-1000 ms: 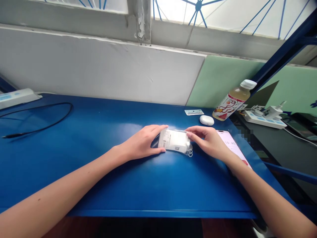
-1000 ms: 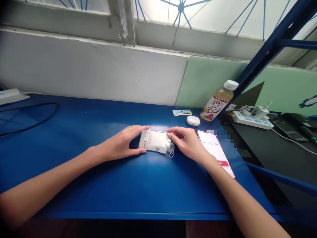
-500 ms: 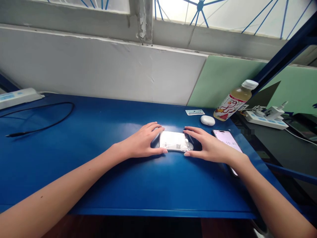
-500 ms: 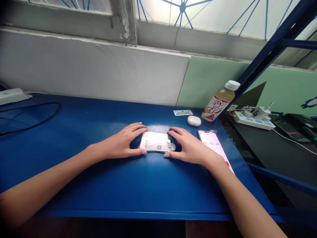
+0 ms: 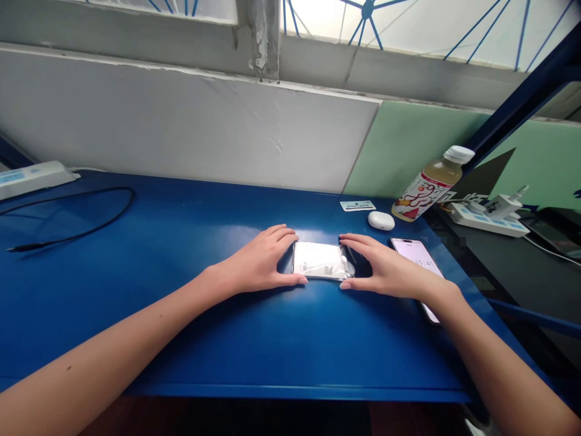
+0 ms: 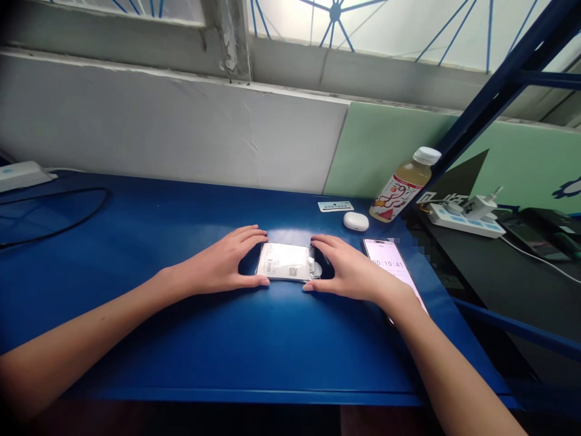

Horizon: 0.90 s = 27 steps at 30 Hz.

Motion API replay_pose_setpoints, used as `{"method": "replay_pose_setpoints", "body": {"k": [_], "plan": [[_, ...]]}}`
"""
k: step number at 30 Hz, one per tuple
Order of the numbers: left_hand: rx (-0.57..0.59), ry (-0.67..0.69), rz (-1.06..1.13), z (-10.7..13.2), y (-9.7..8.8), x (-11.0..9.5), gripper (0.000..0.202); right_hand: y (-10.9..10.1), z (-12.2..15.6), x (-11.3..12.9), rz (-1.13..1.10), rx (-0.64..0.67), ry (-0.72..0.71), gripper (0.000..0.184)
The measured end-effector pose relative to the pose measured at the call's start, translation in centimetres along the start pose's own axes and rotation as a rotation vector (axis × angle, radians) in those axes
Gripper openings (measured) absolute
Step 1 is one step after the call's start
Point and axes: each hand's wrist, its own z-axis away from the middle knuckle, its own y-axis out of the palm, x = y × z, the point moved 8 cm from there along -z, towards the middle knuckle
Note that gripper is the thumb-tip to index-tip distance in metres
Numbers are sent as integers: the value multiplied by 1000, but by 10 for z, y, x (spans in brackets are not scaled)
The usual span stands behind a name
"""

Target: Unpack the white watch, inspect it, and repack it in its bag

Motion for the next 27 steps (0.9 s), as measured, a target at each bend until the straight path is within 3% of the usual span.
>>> {"method": "replay_pose_setpoints", "body": {"k": [8,20,27], "plan": [[-42,39,-3,0,-7,-4,81,0,2,0,-16,-32,-34,88],[-38,43,24,2,1,-9,66,-2,1,13,-26,-72,-80,84],[-36,58,21,3,1,-13,65,0,-1,21,-49,-125,-128,71]]}}
